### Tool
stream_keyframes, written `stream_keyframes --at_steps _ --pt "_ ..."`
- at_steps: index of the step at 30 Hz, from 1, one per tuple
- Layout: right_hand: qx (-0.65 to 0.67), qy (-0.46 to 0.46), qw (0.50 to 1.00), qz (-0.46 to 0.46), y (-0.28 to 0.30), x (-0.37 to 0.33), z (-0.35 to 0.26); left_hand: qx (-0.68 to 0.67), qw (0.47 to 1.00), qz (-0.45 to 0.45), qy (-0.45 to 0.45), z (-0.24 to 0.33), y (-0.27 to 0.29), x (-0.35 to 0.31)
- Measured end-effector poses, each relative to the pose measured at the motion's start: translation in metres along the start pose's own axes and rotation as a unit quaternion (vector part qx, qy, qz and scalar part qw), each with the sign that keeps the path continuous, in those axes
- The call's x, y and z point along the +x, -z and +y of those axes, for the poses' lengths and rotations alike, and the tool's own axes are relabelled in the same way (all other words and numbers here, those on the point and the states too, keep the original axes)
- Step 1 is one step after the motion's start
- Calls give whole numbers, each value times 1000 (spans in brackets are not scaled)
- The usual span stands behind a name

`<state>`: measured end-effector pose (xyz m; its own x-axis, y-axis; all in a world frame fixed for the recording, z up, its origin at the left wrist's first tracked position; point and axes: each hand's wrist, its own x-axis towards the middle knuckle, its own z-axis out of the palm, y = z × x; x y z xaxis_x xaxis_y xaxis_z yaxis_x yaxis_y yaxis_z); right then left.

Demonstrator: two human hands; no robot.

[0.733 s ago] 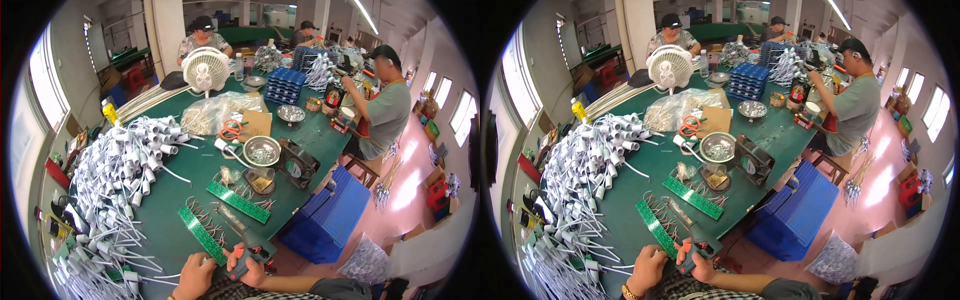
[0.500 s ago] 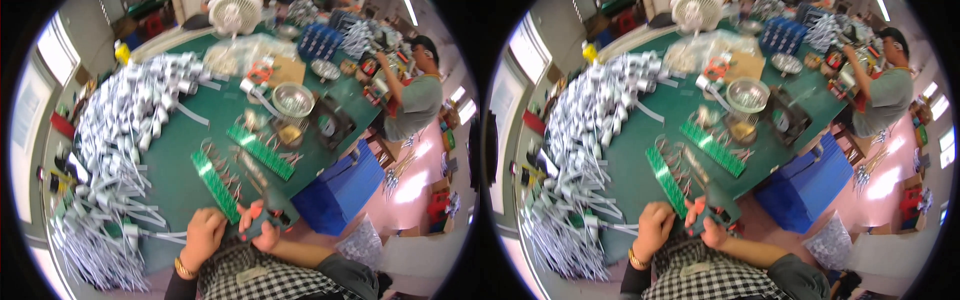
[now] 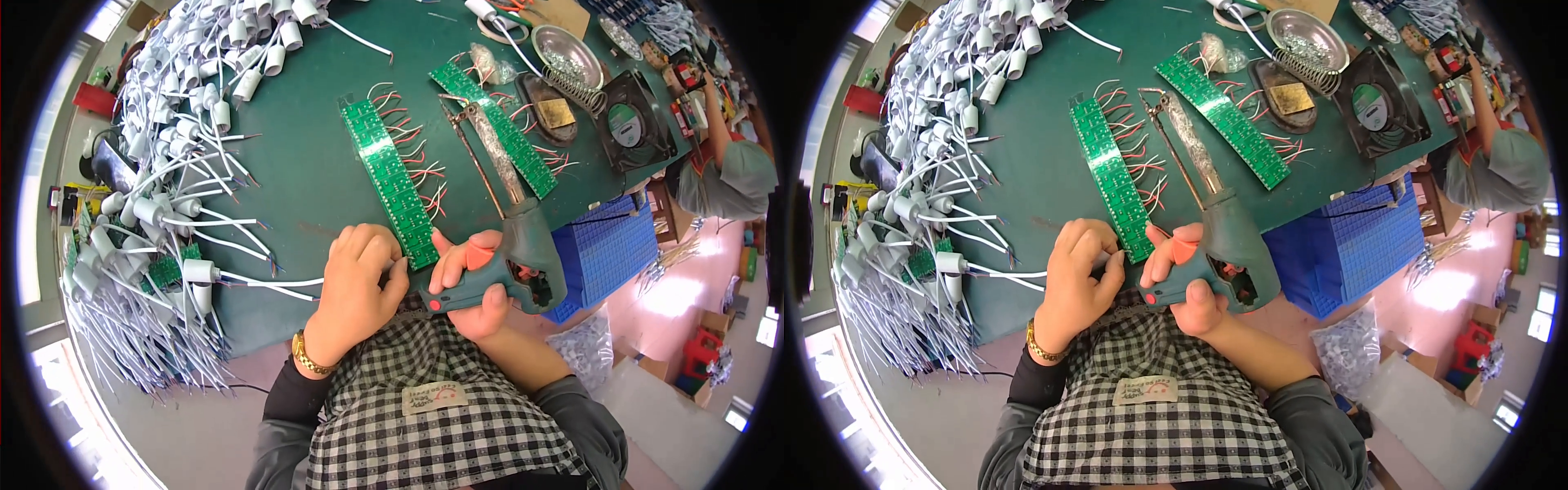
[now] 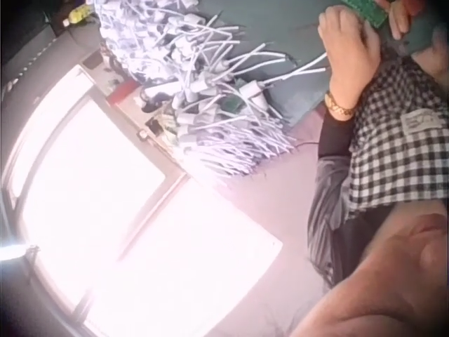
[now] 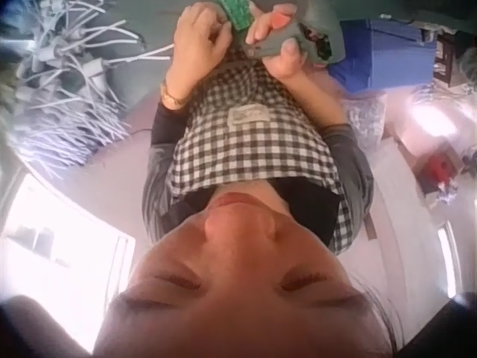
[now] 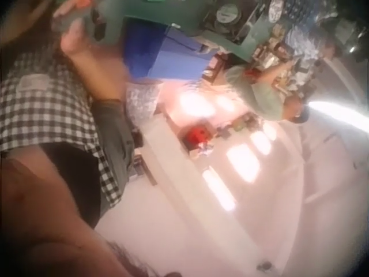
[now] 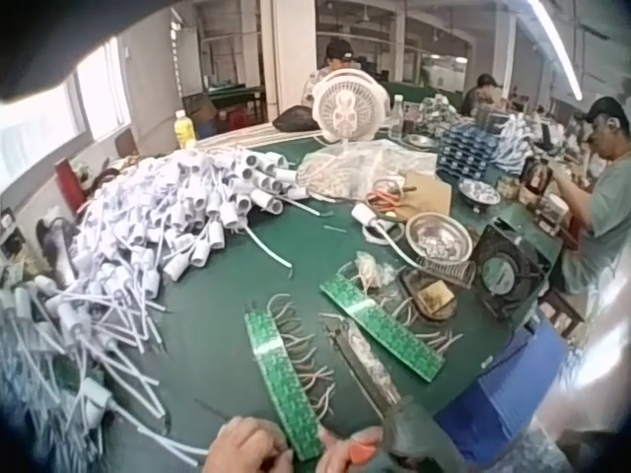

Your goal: The person assembles electrical components to LED panels and housing units by hand, securing them with adhesive from a tube. The person then uses a heat gun and a soldering iron to complete the assembly.

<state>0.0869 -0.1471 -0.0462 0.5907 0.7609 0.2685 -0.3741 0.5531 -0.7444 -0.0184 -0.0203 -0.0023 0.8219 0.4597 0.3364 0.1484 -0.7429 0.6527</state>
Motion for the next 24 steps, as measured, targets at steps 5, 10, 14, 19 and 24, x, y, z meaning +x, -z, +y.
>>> stream_keyframes --at_steps 5,10,14,19,24 --pt "-3 11 1000 -3 1 -1 1 -4 1000 7 -2 -2 -4 0" --pt "20 -11 1000 -15 0 -10 -12 -4 1000 8 -3 -3 -4 0" --pt "-85 -104 991 -27 3 -31 -45 -17 1000 4 -4 -5 -2 0" --pt "-350 -172 910 -139 28 -69 -86 22 1000 -8 0 -1 1 2" --pt "-356 -292 883 -93 24 -83 -114 15 1000 7 -9 -5 -3 2"
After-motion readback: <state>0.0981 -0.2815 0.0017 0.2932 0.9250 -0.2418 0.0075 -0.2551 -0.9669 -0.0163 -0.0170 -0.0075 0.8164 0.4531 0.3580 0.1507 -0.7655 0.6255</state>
